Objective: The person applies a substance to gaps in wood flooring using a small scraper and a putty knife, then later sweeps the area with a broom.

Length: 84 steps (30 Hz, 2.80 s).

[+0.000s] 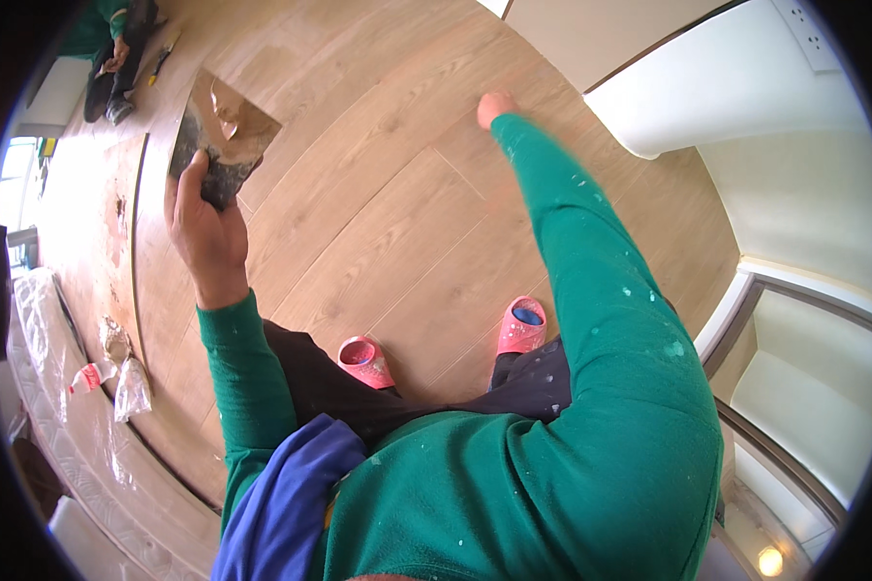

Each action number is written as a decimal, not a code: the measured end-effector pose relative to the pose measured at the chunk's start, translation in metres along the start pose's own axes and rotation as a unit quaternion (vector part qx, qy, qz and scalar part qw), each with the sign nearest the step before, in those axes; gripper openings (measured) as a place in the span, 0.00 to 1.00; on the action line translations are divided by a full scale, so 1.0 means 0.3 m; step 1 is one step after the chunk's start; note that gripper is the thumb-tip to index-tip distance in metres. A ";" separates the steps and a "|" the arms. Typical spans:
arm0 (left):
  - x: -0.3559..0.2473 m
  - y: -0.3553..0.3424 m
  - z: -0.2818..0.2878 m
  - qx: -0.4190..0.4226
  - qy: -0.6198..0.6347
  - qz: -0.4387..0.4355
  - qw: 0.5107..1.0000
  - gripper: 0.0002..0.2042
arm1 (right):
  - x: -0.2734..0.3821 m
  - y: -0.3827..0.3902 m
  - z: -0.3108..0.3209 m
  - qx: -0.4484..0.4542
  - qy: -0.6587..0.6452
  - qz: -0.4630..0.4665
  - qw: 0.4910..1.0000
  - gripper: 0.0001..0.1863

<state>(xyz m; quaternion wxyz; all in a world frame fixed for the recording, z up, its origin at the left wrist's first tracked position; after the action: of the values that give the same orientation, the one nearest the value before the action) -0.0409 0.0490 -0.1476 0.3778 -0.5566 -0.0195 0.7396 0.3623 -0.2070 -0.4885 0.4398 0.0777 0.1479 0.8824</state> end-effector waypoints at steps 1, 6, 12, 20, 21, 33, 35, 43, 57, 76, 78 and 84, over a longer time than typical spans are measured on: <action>-0.052 0.020 0.007 0.005 -0.115 -0.060 0.991 0.18 | 0.079 0.023 -0.025 0.011 0.011 0.016 1.000 0.17; 0.109 0.009 -0.091 -0.047 0.431 0.281 0.856 0.20 | 0.434 0.270 -0.183 -0.066 -0.076 -0.008 0.995 0.17; -0.004 -0.008 -0.011 -0.008 0.044 0.005 0.999 0.11 | 0.356 0.183 -0.039 0.042 -0.105 0.003 0.994 0.11; 0.069 0.031 -0.017 -0.045 0.449 0.263 0.853 0.14 | -0.094 -0.035 0.017 -0.095 -0.014 0.054 0.994 0.14; 0.065 0.024 -0.011 -0.038 0.395 0.232 0.888 0.14 | -0.073 -0.009 -0.010 -0.142 -0.015 0.044 0.989 0.14; -0.153 0.033 -0.032 0.027 -0.221 -0.122 0.967 0.16 | 0.013 0.000 0.046 -0.026 -0.071 -0.038 0.996 0.11; -0.032 0.017 0.014 -0.015 0.072 0.062 0.995 0.11 | -0.072 -0.060 0.058 -0.040 -0.064 -0.046 0.996 0.11; 0.077 -0.003 -0.098 -0.017 0.275 0.149 0.950 0.11 | 0.293 0.173 -0.097 -0.243 -0.065 0.039 0.967 0.12; -0.212 0.116 -0.053 0.059 0.175 -0.121 0.975 0.21 | 0.583 0.819 0.582 0.170 -0.906 -0.026 0.388 0.12; -0.300 0.369 -0.197 0.275 0.591 0.488 0.581 0.19 | 0.585 1.527 1.210 -0.284 -0.514 0.150 0.795 0.28; -0.373 0.352 -0.197 0.288 0.603 0.470 0.577 0.17 | 0.702 1.544 1.238 -0.296 -0.344 0.210 0.866 0.37; -0.320 0.310 -0.209 0.244 0.600 0.434 0.626 0.14 | 0.572 1.461 1.120 -0.186 -0.140 0.145 0.962 0.40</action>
<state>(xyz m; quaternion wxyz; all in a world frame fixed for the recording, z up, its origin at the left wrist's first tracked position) -0.0291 -0.0976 -0.1354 0.0629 -0.7089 0.6361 0.2981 0.0189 -0.2547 -0.0258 0.3306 0.1378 -0.0946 0.9289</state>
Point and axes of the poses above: each hand's wrist, its own y-axis away from the middle knuckle, its own z-axis out of the back of the hand, x = y × z, the point moved 10 cm from there along -y, towards the middle knuckle, and after that the axes turned 1 degree about z, right-handed, at the moved point
